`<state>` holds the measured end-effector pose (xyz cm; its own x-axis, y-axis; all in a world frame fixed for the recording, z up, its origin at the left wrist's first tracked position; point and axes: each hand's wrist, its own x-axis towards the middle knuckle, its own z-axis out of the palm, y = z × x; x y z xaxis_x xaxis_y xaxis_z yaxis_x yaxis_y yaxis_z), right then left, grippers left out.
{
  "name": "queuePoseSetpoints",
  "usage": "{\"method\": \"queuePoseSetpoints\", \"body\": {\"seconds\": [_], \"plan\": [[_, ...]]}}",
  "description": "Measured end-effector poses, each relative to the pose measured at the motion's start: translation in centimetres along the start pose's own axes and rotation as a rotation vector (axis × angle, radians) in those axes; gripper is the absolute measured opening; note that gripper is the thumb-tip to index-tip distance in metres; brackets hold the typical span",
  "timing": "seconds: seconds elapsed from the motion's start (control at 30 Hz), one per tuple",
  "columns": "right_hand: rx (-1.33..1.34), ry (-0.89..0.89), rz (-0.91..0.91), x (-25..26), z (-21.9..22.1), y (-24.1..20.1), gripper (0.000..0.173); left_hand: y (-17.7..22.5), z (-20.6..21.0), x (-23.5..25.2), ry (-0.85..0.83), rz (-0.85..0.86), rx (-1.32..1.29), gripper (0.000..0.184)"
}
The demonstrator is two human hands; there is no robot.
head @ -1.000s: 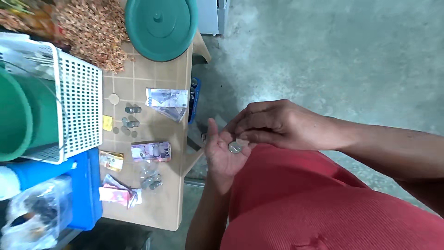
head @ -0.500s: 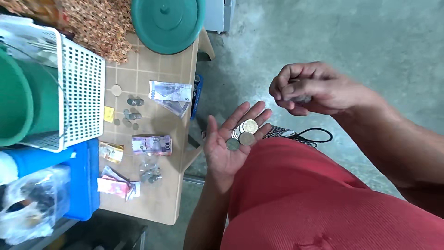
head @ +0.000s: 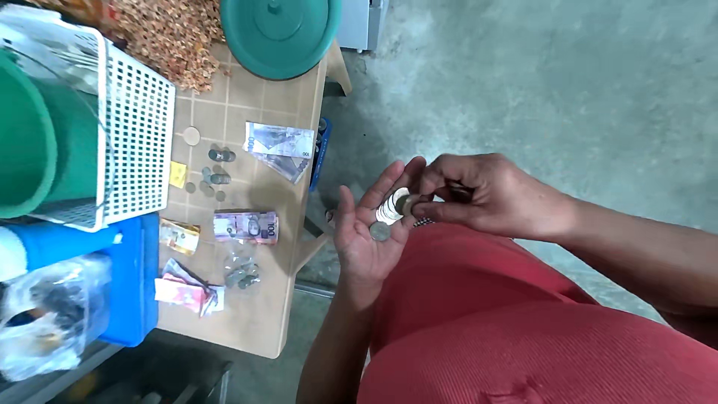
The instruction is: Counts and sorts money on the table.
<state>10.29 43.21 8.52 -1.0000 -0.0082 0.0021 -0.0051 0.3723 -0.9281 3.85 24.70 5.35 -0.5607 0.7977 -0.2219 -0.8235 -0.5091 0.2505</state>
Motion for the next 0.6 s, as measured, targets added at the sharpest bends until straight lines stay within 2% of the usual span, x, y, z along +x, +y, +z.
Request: {"method": "queuePoseSetpoints", "body": {"seconds": [0.13, 0.2, 0.3, 0.47, 0.6], "plan": [[-0.128, 0.005, -0.044, 0.2, -0.1, -0.1, 0.027, 0.1, 0.1, -0.1, 0.008, -0.008, 0.076, 0.067], [-0.185, -0.003, -0.092, 0.2, -0.1, 0.1, 0.027, 0.3, 0.0, -0.1, -0.001, -0.027, 0.068, 0.068], [-0.155, -0.010, -0.067, 0.3, -0.1, 0.3, 0.022, 0.3, 0.0, 0.1, 0.009, -0.040, 0.096, 0.068], [0.004, -0.053, -0.087, 0.4, -0.5, 0.6, 0.009, 0.3, -0.3, 0.3, -0.008, -0.055, 0.078, 0.070], [0.485, -0.124, -0.079, 0.6, -1.9, 2.1, 0.014, 0.4, -0.2, 0.5, -0.058, -0.057, 0.010, 0.073]]}}
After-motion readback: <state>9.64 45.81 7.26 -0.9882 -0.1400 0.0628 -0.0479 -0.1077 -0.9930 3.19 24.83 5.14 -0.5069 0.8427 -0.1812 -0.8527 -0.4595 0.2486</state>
